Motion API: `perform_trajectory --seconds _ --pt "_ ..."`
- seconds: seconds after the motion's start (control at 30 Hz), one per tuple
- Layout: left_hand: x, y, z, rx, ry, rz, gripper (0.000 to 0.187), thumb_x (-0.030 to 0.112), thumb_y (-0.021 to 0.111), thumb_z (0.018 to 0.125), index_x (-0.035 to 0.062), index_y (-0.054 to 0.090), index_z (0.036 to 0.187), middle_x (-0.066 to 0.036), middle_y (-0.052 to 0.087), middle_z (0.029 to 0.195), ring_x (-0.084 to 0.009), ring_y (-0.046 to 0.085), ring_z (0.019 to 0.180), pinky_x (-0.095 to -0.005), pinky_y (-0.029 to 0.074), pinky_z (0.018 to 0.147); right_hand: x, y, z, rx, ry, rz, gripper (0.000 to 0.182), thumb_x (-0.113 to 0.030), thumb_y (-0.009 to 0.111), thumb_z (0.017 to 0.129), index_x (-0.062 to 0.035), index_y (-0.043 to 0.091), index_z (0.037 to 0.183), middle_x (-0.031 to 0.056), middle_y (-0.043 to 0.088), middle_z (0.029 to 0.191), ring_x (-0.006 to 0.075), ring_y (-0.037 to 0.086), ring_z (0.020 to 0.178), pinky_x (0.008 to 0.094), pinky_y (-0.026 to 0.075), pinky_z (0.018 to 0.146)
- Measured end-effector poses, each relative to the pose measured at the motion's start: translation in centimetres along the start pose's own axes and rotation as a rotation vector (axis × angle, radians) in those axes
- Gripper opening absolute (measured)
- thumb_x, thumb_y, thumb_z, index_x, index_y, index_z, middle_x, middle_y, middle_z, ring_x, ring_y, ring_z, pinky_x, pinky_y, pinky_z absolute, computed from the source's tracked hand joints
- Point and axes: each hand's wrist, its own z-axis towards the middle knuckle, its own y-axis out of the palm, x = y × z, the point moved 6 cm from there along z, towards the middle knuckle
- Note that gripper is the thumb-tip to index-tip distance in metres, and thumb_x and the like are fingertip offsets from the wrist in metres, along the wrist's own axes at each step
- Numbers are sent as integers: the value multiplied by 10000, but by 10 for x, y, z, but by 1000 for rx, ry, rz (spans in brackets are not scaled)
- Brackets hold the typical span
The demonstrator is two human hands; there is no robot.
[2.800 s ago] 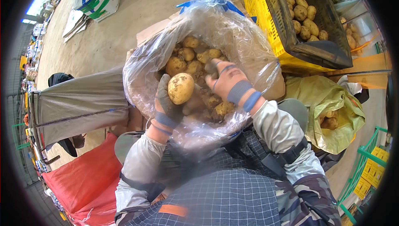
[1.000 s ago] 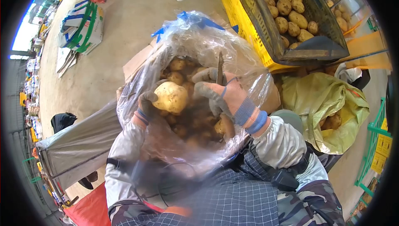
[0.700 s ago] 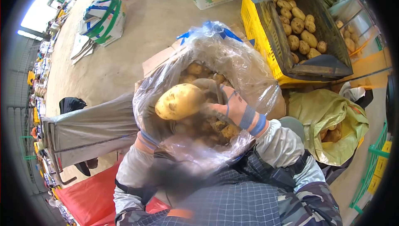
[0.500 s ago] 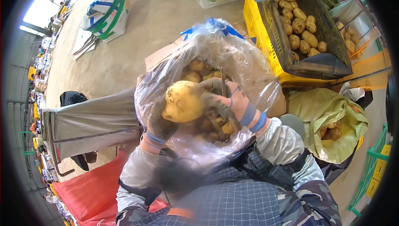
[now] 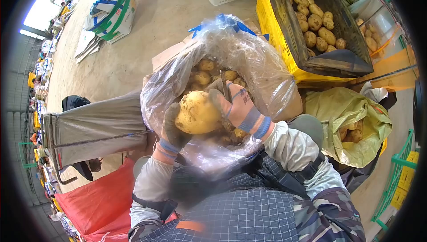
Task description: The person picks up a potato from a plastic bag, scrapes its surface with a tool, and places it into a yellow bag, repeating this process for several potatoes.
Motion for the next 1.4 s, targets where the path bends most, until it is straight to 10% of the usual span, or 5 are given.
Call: perform_trajectory --seconds 0.23,0.33,0.77,0.9,1.4 --pt "-2 -29 9 50 63 200 681 526 587 915 82 500 1424 -147 570 1387 -341 572 1246 -514 493 1031 13 6 3 75 -109 -231 284 -203 651 948 -28 639 1172 179 676 1013 343 645 964 437 508 878" --pt "19 -30 -8 116 1103 1566 606 331 733 889 74 518 1395 -137 567 1374 -290 553 1261 -449 508 1033 0 15 -14 310 -642 -711 305 -156 666 902 -36 641 1182 159 693 1008 316 660 955 398 515 899" --pt "7 -7 20 -122 49 -15 709 593 520 928 105 502 1443 -106 528 1460 -301 518 1324 -474 404 1140 72 41 11 -362 317 644 751 -492 769 854 -82 507 1426 122 645 1171 140 647 874 275 521 635" --pt "35 -26 25 73 388 619 627 515 502 992 90 483 1452 -120 571 1364 -305 580 1187 -432 449 1052 42 40 -2 -414 483 1112 531 -285 715 925 -33 546 1361 115 655 1264 227 636 1165 354 510 1018" --pt "-27 106 71 -38 269 1206 234 200 630 967 31 674 1123 -39 680 905 -123 639 780 -261 519 673 -20 -401 -262 725 277 248 432 -385 726 881 -32 672 1124 -4 591 704 103 497 468 272 406 431"
